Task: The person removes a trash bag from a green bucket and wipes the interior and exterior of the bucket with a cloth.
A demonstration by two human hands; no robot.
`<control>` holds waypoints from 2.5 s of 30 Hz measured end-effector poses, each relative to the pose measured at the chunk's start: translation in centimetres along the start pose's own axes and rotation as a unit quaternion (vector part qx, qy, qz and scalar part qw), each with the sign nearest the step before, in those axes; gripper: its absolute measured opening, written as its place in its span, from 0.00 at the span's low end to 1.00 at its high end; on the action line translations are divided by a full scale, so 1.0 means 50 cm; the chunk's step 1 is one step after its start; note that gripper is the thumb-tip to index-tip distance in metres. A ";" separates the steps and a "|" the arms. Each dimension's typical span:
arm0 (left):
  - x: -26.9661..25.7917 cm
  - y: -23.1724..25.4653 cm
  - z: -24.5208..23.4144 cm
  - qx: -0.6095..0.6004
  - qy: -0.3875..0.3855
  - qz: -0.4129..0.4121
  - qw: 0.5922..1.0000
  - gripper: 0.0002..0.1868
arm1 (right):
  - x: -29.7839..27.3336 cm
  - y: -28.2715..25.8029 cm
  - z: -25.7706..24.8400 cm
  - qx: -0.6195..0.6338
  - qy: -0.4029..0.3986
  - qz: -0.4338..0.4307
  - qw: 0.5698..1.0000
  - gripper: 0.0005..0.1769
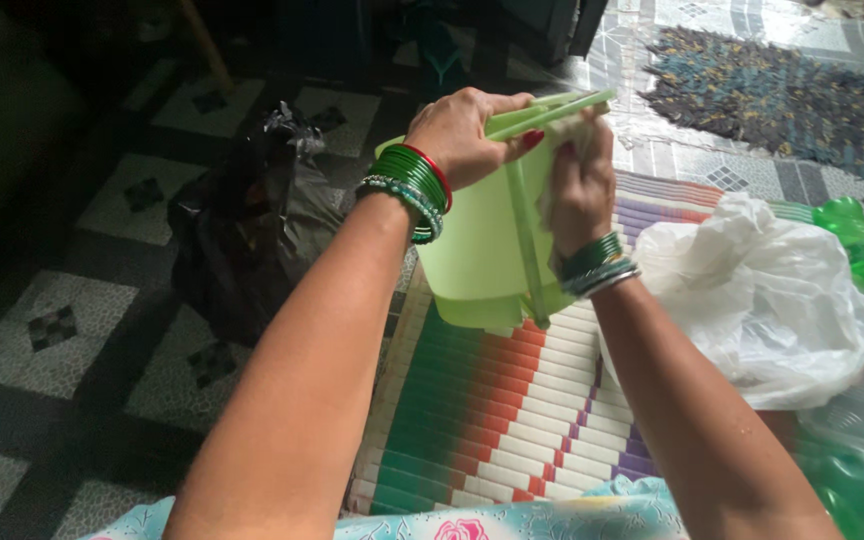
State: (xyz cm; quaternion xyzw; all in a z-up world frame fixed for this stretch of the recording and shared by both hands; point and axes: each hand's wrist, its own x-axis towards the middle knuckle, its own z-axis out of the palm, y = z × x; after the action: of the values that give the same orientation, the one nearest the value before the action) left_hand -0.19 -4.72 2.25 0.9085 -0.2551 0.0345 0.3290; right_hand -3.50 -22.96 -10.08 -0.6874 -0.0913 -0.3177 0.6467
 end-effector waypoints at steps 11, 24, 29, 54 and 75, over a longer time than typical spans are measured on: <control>-0.029 -0.045 -0.021 -0.074 -0.012 0.017 0.997 0.29 | -0.045 0.493 -0.174 0.164 -0.057 0.328 0.929 0.26; -0.014 -0.002 -0.013 -0.034 -0.009 -0.009 0.999 0.28 | -0.024 -0.074 0.053 -0.202 0.040 -0.125 0.971 0.26; -0.019 -0.052 -0.006 -0.089 -0.001 0.026 0.996 0.30 | 0.018 0.027 0.018 0.010 0.028 0.163 0.986 0.25; -0.017 0.075 -0.003 0.061 -0.045 -0.044 0.996 0.35 | -0.193 0.007 -0.120 -0.179 0.148 0.084 0.969 0.16; 0.038 0.047 0.071 -0.046 -0.056 0.004 0.997 0.23 | -0.023 -0.065 0.018 -0.297 0.078 -0.018 0.952 0.19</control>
State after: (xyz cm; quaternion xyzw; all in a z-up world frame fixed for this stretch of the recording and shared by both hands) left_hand -0.08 -9.31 1.27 0.8920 -0.2782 -0.0269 0.3554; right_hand -5.86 -21.29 -8.00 -0.8196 0.0457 -0.3947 0.4128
